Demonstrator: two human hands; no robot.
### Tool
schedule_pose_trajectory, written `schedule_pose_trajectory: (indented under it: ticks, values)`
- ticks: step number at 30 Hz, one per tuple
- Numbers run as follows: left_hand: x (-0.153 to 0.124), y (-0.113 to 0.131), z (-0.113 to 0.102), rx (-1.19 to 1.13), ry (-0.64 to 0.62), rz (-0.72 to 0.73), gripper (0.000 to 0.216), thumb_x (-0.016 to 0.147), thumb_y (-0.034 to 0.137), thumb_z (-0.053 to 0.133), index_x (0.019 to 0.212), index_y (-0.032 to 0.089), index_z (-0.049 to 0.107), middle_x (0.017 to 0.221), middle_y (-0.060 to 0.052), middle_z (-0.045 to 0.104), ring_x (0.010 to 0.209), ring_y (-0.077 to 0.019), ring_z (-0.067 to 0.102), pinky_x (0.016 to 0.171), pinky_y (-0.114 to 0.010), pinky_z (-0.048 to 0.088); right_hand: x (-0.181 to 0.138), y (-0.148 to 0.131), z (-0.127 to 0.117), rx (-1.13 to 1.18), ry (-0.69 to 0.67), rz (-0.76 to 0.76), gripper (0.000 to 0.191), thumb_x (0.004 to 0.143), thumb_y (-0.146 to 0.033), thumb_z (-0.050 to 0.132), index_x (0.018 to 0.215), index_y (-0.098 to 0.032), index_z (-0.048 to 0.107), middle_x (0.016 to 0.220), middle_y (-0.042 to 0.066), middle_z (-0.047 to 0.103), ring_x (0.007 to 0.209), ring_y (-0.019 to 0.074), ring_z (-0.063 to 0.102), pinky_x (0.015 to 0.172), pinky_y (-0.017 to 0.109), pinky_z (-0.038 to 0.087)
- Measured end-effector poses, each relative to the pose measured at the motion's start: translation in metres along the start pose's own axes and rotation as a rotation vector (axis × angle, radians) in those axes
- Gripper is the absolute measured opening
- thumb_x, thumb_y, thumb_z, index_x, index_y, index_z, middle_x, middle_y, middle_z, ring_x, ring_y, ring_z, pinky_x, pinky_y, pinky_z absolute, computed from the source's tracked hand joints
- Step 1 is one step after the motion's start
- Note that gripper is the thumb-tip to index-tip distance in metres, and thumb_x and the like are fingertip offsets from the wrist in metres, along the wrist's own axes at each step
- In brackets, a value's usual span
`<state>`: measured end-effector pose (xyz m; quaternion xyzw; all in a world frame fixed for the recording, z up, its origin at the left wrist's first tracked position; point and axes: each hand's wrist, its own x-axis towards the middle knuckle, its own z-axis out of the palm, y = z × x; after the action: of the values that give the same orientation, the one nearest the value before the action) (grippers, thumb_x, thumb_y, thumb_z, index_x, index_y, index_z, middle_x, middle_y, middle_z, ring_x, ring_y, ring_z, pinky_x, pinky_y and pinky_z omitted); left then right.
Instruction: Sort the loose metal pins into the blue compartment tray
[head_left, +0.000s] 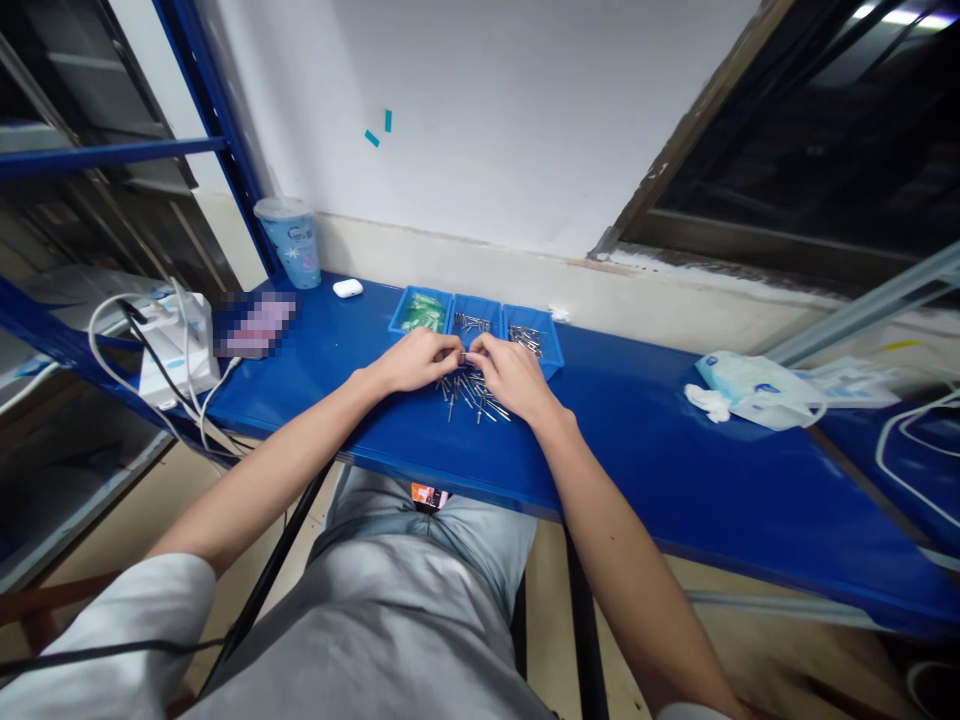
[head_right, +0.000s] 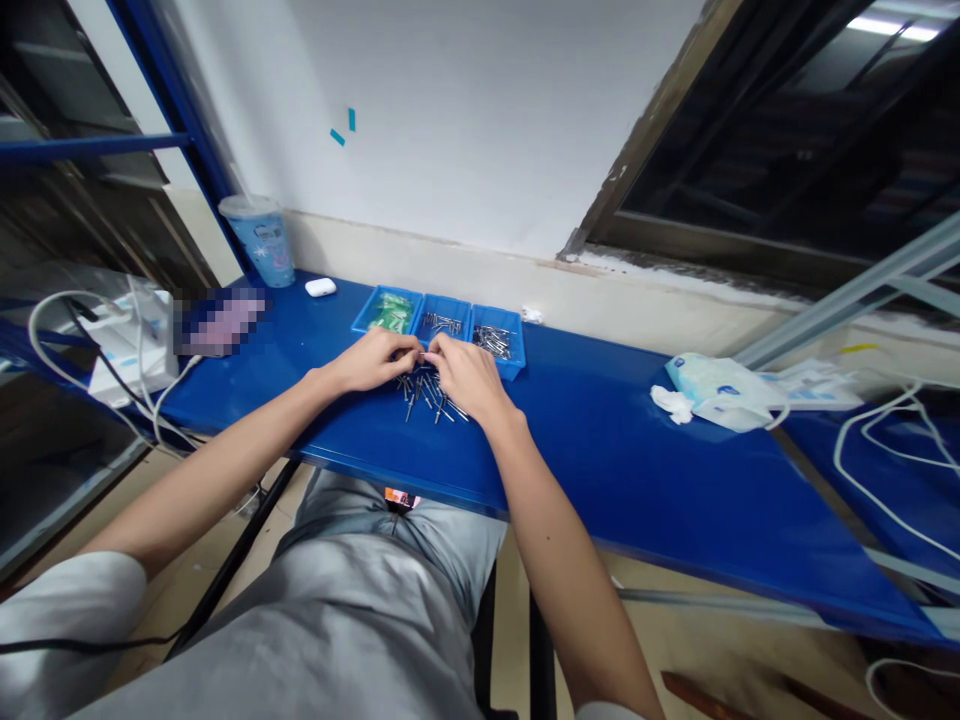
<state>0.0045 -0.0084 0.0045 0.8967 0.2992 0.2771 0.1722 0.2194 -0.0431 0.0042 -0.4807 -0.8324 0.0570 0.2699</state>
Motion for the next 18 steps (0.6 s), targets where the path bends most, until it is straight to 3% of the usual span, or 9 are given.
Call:
schedule_pose_trajectory:
  ticks: [2, 5, 9, 12, 16, 18]
  values:
    - [0.0000, 0.0000, 0.0003, 0.000, -0.003, 0.004, 0.032, 0.099, 0.033, 0.046, 0.077, 0.018, 0.062, 0.063, 0.001, 0.058, 0.058, -0.0134, 0.048, 0.063, -0.030, 0.035, 0.0000, 0.0001, 0.0002, -0.006, -0.015, 0.014, 0.024, 0.108, -0.035, 0.048, 0.097, -0.023, 0.065, 0.089, 0.006, 0.076, 0.081, 0.0246, 0.069, 0.072, 0.033, 0.039]
    - [0.0000, 0.0001, 0.0005, 0.000, -0.007, -0.005, 0.031, 0.099, 0.033, 0.046, 0.078, 0.018, 0.063, 0.063, 0.001, 0.058, 0.057, -0.0132, 0.047, 0.062, -0.030, 0.034, -0.0002, 0.0005, 0.0003, 0.039, -0.022, -0.018, 0.015, 0.105, -0.035, 0.054, 0.110, -0.024, 0.064, 0.093, 0.005, 0.077, 0.083, 0.0241, 0.069, 0.073, 0.032, 0.041]
    - [0.0001, 0.0000, 0.0006, 0.002, -0.007, -0.001, 0.031, 0.099, 0.032, 0.046, 0.076, 0.018, 0.061, 0.062, 0.001, 0.057, 0.057, -0.0135, 0.047, 0.062, -0.030, 0.034, -0.0005, 0.0008, -0.0004, 0.022, -0.019, -0.015, 0.019, 0.107, -0.035, 0.050, 0.100, -0.024, 0.064, 0.093, 0.006, 0.076, 0.083, 0.0247, 0.069, 0.071, 0.033, 0.040]
    - [0.0000, -0.0006, 0.0009, -0.005, -0.008, -0.007, 0.031, 0.100, 0.034, 0.047, 0.078, 0.018, 0.062, 0.063, 0.001, 0.058, 0.057, -0.0136, 0.048, 0.061, -0.030, 0.034, -0.0005, 0.0005, -0.0010, 0.057, -0.025, -0.036, 0.014, 0.105, -0.035, 0.055, 0.109, -0.025, 0.063, 0.093, 0.004, 0.076, 0.083, 0.0243, 0.069, 0.072, 0.033, 0.041]
    - [-0.0005, -0.0011, 0.0015, -0.004, -0.009, 0.006, 0.032, 0.101, 0.034, 0.046, 0.077, 0.019, 0.061, 0.062, 0.001, 0.057, 0.057, -0.0136, 0.047, 0.061, -0.030, 0.034, -0.0002, 0.0002, -0.0012, 0.005, -0.017, -0.019, 0.022, 0.108, -0.033, 0.047, 0.096, -0.024, 0.063, 0.093, 0.006, 0.076, 0.083, 0.0250, 0.068, 0.071, 0.033, 0.039]
    - [-0.0006, -0.0008, 0.0016, -0.006, -0.012, 0.006, 0.032, 0.101, 0.034, 0.046, 0.078, 0.018, 0.062, 0.062, 0.001, 0.057, 0.057, -0.0135, 0.047, 0.061, -0.030, 0.035, -0.0002, 0.0006, -0.0009, 0.027, -0.026, -0.013, 0.017, 0.107, -0.034, 0.051, 0.101, -0.024, 0.064, 0.092, 0.005, 0.076, 0.082, 0.0245, 0.068, 0.072, 0.033, 0.040]
